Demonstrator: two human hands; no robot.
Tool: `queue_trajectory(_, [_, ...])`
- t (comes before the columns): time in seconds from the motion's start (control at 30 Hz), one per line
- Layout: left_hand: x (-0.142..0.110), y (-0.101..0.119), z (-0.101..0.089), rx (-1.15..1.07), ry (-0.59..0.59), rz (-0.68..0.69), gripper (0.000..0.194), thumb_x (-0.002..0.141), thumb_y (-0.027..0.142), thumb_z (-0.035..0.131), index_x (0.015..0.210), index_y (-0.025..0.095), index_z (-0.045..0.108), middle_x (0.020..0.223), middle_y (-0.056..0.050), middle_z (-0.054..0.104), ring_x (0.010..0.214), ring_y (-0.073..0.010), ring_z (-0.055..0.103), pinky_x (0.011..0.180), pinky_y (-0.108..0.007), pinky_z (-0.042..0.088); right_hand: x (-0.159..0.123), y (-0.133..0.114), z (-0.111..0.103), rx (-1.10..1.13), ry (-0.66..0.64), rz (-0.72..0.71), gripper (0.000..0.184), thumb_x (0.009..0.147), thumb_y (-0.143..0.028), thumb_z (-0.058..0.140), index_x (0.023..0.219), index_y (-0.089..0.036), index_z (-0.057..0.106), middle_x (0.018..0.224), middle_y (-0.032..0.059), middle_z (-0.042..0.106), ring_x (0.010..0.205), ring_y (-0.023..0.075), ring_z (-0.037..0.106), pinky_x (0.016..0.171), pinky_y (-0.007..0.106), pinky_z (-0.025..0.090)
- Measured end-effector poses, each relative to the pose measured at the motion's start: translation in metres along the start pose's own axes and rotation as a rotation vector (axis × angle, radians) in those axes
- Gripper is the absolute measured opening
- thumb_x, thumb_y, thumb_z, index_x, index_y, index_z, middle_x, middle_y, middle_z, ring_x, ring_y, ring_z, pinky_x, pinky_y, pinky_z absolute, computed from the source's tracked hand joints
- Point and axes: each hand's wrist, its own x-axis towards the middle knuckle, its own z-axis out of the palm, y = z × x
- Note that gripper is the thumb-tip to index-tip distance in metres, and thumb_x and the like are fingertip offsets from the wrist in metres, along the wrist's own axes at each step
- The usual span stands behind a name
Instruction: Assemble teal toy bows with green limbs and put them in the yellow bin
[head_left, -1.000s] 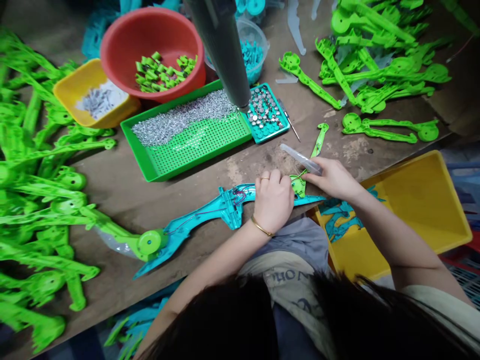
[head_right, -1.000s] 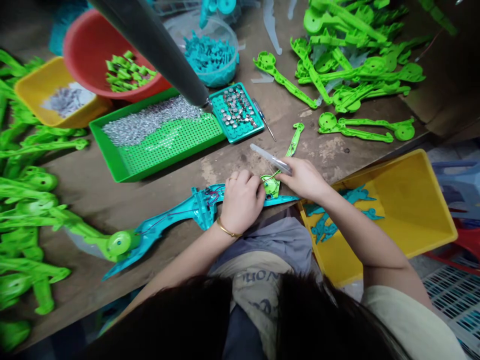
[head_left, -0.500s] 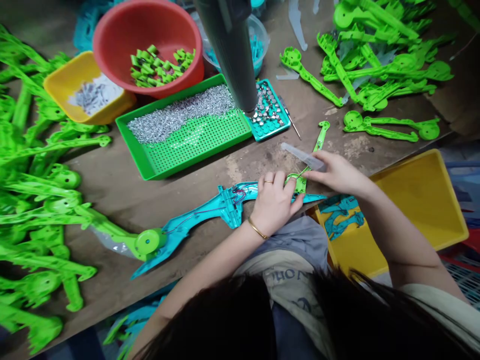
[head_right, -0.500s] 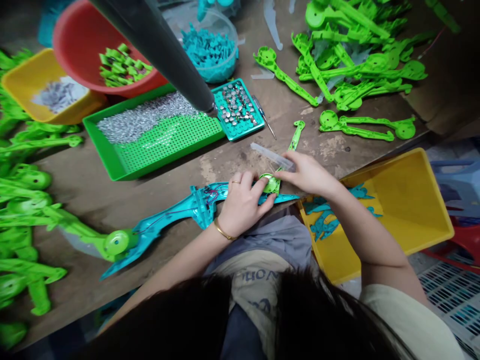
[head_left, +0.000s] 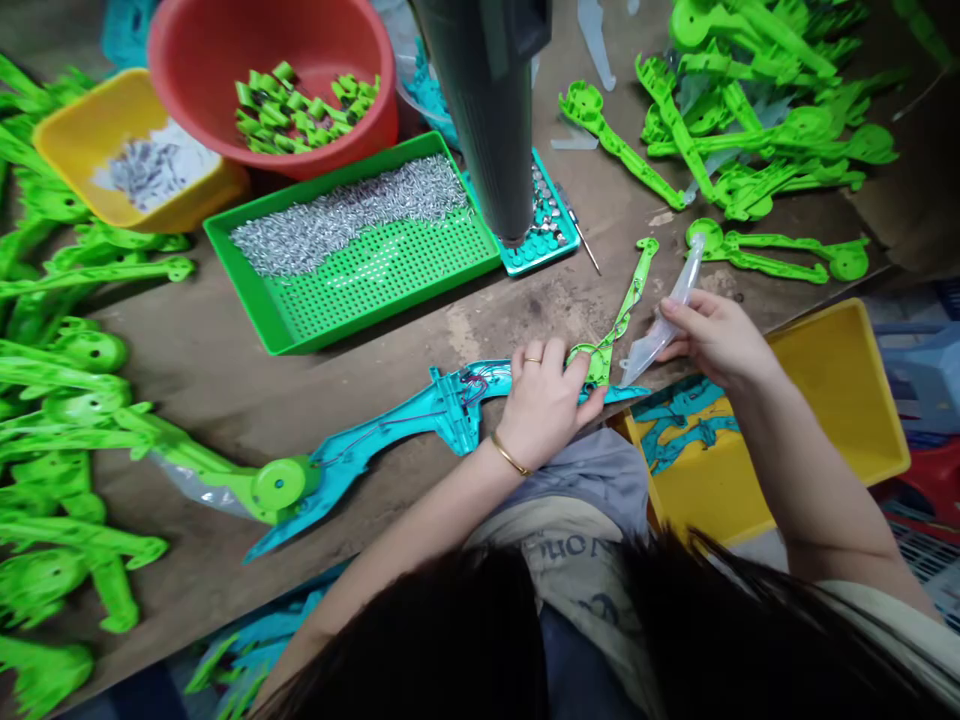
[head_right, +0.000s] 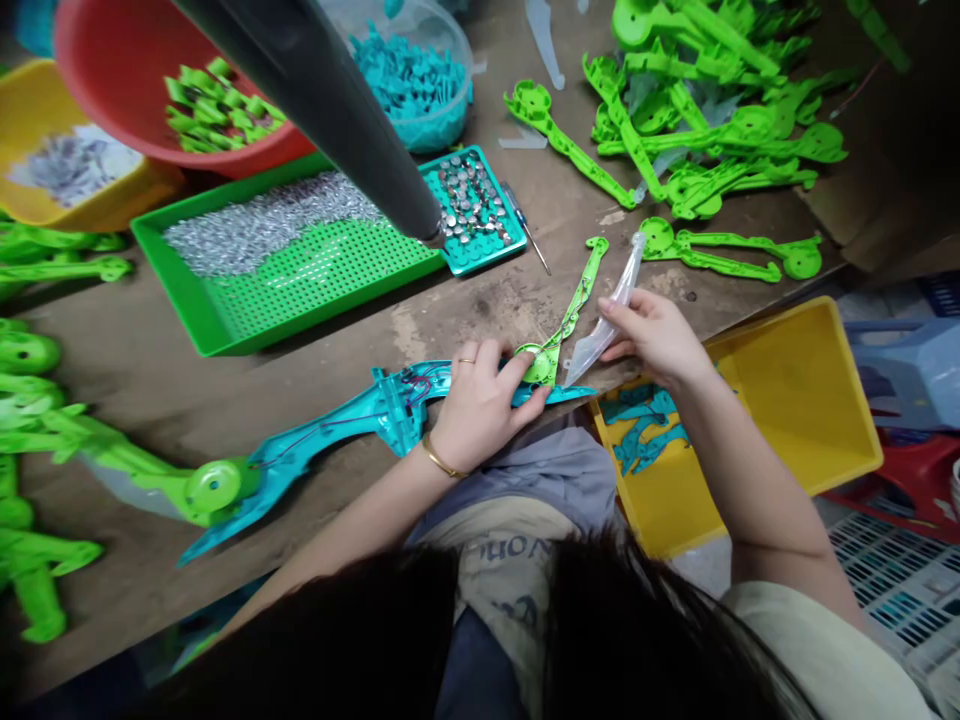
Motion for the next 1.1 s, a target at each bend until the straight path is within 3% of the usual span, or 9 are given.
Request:
queue_trajectory(0.1, [-0.001,-0.001,0.000,-0.014,-0.009,0.007,0.048,0.091,0.050,0.054,0.118,0.013,0.065,0.111,-0.017,0.058,0.101,-0.0315,0.048,0.091,-0.045,0.040,0.006,0.003,0.007,0.036,-0.016,0.030,0.053,0.046,-0.056,0.089,0.073,-0.019,0.064,0.062,-0.0021,0.065,0.052,0.0111,0.063,0.045,0.020,0.057])
queue_trajectory(0.37, [-0.001,-0.002,-0.001,-0.023,-0.016,0.035,0.069,0.079,0.067,0.061,0.121,0.011,0.063,0.113,-0.018,0.058,0.102,-0.0320,0.049,0.091,-0.045,0.040,0.012,0.006,0.014,-0.004,-0.075,0.037,0.054,0.051,-0.056,0.087,0.080,-0.017,0.065,0.067,-0.0001,0.070,0.055,0.0122,0.067,0.047,0.019,0.058])
queue_trajectory(0.53, [-0.001,-0.001,0.000,-0.024,0.002,0.025,0.069,0.078,0.065,0.064,0.121,0.011,0.062,0.111,-0.017,0.058,0.102,-0.0314,0.049,0.091,-0.044,0.039,0.008,0.003,0.016,-0.357,0.018,0.073,0.043,0.073,-0.058,0.073,0.073,-0.018,0.057,0.050,-0.0013,0.062,0.036,0.0097,0.055,0.033,0.018,0.043])
queue_trajectory(0.67, [-0.001,-0.001,0.000,-0.019,0.018,0.029,0.067,0.079,0.065,0.063,0.119,0.011,0.064,0.110,-0.017,0.058,0.100,-0.0311,0.049,0.090,-0.043,0.039,0.004,-0.003,0.015,-0.628,0.020,0.046,0.043,0.085,-0.057,0.059,0.068,-0.018,0.053,0.049,-0.0013,0.059,0.033,0.0079,0.050,0.031,0.018,0.037])
queue_trajectory(0.8, [-0.001,-0.002,0.000,-0.020,0.029,0.045,0.067,0.078,0.066,0.063,0.116,0.011,0.065,0.106,-0.017,0.058,0.098,-0.0308,0.050,0.089,-0.043,0.039,0.004,-0.012,0.013,-0.642,-0.065,0.101,0.045,0.096,-0.049,0.042,0.065,-0.019,0.052,0.047,-0.0005,0.058,0.035,0.0083,0.051,0.035,0.018,0.039])
queue_trajectory(1.1, [-0.001,-0.005,0.001,-0.070,0.061,0.058,0.065,0.076,0.063,0.066,0.115,0.010,0.064,0.116,-0.018,0.057,0.107,-0.0327,0.049,0.095,-0.045,0.040,0.009,-0.018,0.010,-0.711,-0.148,0.101,0.036,0.099,-0.037,0.038,0.070,-0.020,0.049,0.051,-0.0033,0.057,0.037,0.0073,0.051,0.038,0.018,0.040])
